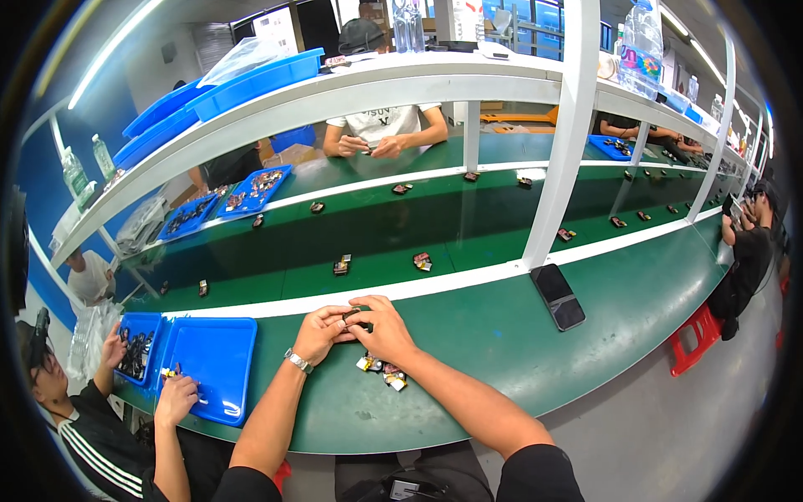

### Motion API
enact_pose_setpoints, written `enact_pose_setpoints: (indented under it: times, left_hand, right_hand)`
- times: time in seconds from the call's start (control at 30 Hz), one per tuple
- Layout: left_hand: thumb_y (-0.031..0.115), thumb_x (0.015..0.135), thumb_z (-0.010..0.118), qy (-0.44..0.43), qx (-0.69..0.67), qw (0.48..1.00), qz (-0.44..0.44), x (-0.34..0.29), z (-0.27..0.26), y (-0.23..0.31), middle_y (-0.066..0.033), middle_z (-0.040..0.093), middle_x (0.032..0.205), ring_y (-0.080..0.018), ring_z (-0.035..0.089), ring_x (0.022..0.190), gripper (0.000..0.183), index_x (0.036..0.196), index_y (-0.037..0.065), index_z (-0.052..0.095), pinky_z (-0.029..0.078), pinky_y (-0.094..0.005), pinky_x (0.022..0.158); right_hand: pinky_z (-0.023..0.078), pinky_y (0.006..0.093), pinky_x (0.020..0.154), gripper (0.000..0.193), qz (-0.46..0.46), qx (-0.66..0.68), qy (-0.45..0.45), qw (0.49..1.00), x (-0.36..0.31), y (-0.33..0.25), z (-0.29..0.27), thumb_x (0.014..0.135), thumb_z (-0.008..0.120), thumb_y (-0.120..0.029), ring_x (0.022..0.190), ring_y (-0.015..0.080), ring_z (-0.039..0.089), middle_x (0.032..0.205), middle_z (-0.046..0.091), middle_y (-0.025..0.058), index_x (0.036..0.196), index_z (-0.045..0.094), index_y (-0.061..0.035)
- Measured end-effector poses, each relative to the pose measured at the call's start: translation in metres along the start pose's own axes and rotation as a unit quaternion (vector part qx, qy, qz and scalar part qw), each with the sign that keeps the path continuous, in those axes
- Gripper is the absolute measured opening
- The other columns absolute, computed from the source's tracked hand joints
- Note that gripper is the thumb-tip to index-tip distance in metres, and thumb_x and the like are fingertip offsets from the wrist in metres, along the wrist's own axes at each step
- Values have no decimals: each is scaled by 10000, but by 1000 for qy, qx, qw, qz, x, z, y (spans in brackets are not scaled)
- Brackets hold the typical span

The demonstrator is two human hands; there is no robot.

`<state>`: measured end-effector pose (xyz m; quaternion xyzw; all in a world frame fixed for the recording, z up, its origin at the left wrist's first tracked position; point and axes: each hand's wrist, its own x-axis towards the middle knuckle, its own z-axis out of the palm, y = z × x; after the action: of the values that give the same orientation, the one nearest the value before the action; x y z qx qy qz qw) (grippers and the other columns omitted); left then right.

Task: The person is seen assembling small electronic components at a workbench along an assembly line.

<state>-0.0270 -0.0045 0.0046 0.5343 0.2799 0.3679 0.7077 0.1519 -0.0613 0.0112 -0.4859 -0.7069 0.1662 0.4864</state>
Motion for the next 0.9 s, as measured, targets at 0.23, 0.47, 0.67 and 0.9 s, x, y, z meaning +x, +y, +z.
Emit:
enact_pose_setpoints:
  times: [0.23, 0.47, 0.67, 0.9]
  left_hand:
    - [-25, 939, 535, 31, -6, 999, 13, 3, 4, 1, -185, 647, 1111, -232, 674, 978, 272, 1204, -83, 523, 601, -346, 848]
    - [-9, 956, 508, 20, 12, 1000, 7, 3, 11, 2, -178, 625, 1158, -233, 654, 1031, 301, 1251, -72, 501, 589, -338, 879]
    - [-25, 956, 487, 27, 14, 1000, 0, -1, 10, 4, -174, 606, 1193, -225, 643, 1053, 298, 1250, -74, 493, 585, -342, 894]
    - [-37, 955, 476, 17, 32, 999, -8, 4, 11, 5, -150, 618, 1177, -204, 644, 1038, 288, 1239, -56, 513, 587, -322, 881]
  right_hand:
    - [396, 415, 1061, 139, -29, -4, -9, 1000, 5, -2, 1, 791, 681, -94, 1274, 313, 457, 1301, 580, 82, 924, 712, -71]
    - [427, 399, 1021, 147, -46, -67, -11, 997, 3, -3, -8, 822, 675, -104, 1244, 306, 476, 1316, 546, 100, 961, 693, -64]
    - [522, 345, 790, 130, -44, -27, 52, 997, 5, -13, -4, 765, 697, -28, 986, 257, 606, 1066, 605, 86, 887, 659, -51]
    - [520, 351, 730, 110, -77, -75, 112, 988, 6, -9, 0, 758, 703, -22, 853, 256, 618, 927, 617, 72, 854, 655, -48]
